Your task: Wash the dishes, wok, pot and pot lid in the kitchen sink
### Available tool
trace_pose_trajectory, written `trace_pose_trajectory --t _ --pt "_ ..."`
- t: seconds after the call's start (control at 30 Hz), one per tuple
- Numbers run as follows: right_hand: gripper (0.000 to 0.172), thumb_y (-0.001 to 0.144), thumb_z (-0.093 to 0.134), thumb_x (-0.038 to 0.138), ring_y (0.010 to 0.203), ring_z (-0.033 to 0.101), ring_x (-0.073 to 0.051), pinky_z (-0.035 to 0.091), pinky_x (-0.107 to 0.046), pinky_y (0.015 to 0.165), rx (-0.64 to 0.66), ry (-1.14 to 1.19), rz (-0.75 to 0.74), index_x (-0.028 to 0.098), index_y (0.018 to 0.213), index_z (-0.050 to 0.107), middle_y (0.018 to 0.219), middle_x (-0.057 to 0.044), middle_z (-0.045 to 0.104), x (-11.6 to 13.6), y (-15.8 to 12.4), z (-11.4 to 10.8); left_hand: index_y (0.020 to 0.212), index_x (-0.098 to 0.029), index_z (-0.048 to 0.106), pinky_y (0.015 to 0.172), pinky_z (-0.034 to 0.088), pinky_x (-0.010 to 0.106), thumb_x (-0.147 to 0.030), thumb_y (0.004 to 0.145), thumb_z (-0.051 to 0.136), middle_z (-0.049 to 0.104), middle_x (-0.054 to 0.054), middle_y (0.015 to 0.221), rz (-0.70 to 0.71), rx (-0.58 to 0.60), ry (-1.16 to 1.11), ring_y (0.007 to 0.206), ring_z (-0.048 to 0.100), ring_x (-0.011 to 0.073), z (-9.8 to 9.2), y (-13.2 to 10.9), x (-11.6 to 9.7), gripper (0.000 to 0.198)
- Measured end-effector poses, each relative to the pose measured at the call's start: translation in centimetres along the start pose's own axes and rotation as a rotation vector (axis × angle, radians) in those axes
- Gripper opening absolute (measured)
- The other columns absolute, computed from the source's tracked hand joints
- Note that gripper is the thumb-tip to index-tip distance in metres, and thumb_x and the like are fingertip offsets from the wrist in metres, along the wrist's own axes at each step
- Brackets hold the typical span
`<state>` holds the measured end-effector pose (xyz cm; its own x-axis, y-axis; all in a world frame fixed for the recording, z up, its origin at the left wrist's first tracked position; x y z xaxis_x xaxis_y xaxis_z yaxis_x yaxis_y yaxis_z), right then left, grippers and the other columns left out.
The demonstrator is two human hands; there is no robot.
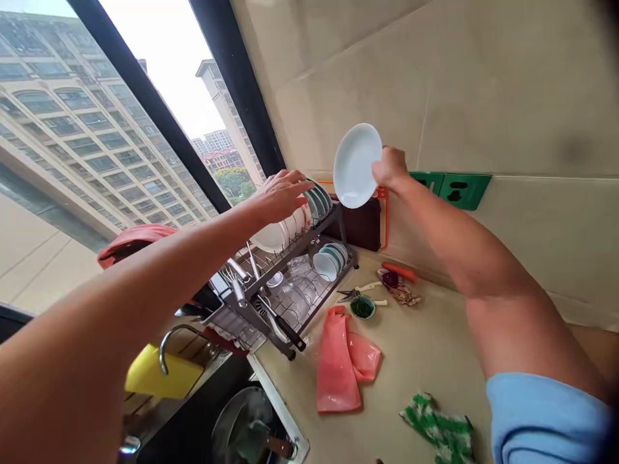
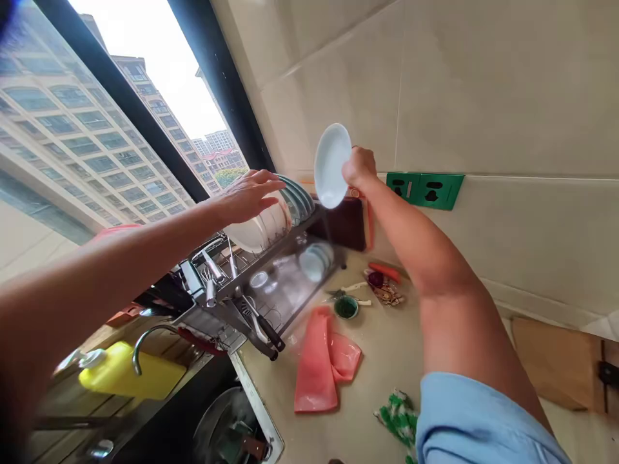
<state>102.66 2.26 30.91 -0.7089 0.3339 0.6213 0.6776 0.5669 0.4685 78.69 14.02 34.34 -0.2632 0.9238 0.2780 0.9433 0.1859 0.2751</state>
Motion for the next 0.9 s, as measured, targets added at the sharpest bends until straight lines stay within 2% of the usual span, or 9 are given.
trace_pose_trajectory --t 0.1,0.2,0.3,0.4,0.53,0.67,0.77,0.9 --pt "0.028 0.097 0.043 0.014 0.105 0.066 -0.023 0.048 -0.032 0.088 -0.013 -0.046 -0.008 0.001 0.112 0.063 0.112 -0.024 0.066 0.7 2.0 2.5 0.138 -0.030 0.061 0.110 0.033 0.060 -0.035 0.094 0.049 0.053 0.011 0.144 -0.028 0.004 0.049 0.134 0.043 0.0359 2.3 3.2 1.8 0.045" --pt "0.030 0.093 0.048 0.012 0.109 0.065 -0.029 0.050 -0.039 0.092 0.022 -0.062 -0.074 0.004 0.120 0.061 0.113 -0.020 0.066 1.5 3.2 4.4 0.140 -0.031 0.059 0.111 0.029 0.062 -0.037 0.096 0.047 0.050 0.011 0.148 -0.077 0.037 0.076 0.135 0.040 0.0367 3.9 5.3 3.1 0.046" --pt "0.032 0.093 0.048 0.013 0.111 0.064 -0.032 0.050 -0.045 0.094 0.069 -0.102 -0.151 0.006 0.123 0.059 0.114 -0.019 0.064 2.3 4.3 5.7 0.141 -0.029 0.058 0.109 0.030 0.062 -0.040 0.097 0.043 0.049 0.014 0.149 -0.115 0.059 0.097 0.134 0.041 0.0380 5.2 6.9 4.2 0.048" --pt "0.032 0.096 0.048 0.018 0.116 0.063 -0.032 0.049 -0.047 0.098 0.091 -0.114 -0.227 0.007 0.124 0.057 0.116 -0.019 0.063 2.7 5.5 7.1 0.139 -0.029 0.061 0.107 0.031 0.062 -0.040 0.097 0.042 0.055 0.015 0.141 -0.143 0.060 0.105 0.129 0.048 0.0375 6.3 8.0 5.3 0.047" --pt "0.037 0.100 0.047 0.034 0.123 0.059 -0.033 0.047 -0.049 0.104 0.114 -0.045 -0.316 0.007 0.124 0.056 0.118 -0.019 0.062 3.0 6.9 9.7 0.131 -0.032 0.066 0.105 0.033 0.060 -0.039 0.097 0.041 0.061 0.013 0.130 -0.184 0.052 0.119 0.119 0.056 0.0352 7.5 8.5 6.5 0.043" --pt "0.037 0.101 0.048 0.036 0.124 0.059 -0.034 0.046 -0.051 0.105 0.157 -0.057 -0.331 0.007 0.122 0.057 0.119 -0.019 0.062 3.8 7.3 11.6 0.135 -0.028 0.063 0.105 0.034 0.059 -0.040 0.096 0.043 0.060 0.013 0.129 -0.183 0.016 0.125 0.117 0.057 0.0346 8.1 8.2 7.0 0.045" --pt "0.033 0.101 0.050 0.030 0.125 0.059 -0.033 0.046 -0.049 0.105 0.179 -0.092 -0.333 0.007 0.123 0.058 0.123 -0.019 0.062 4.7 6.9 11.8 0.136 -0.024 0.062 0.104 0.034 0.058 -0.039 0.096 0.044 0.059 0.015 0.128 -0.181 -0.006 0.130 0.116 0.057 0.0350 8.4 7.9 7.1 0.046" --pt "0.029 0.102 0.047 0.018 0.128 0.057 -0.031 0.044 -0.044 0.105 0.234 -0.112 -0.333 0.004 0.123 0.060 0.129 -0.020 0.061 6.0 6.3 11.0 0.135 -0.022 0.061 0.103 0.036 0.056 -0.037 0.096 0.045 0.058 0.015 0.126 -0.173 -0.059 0.107 0.114 0.056 0.0338 8.7 7.5 7.3 0.045"
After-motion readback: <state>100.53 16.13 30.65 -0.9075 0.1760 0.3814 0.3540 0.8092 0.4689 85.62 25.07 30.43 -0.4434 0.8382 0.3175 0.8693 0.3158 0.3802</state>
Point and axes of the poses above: each hand's wrist, its own y-axis towards the middle knuckle, its own z-axis out of the palm, x = y × z, the point moved 1 cm from there along y, towards the middle knuckle
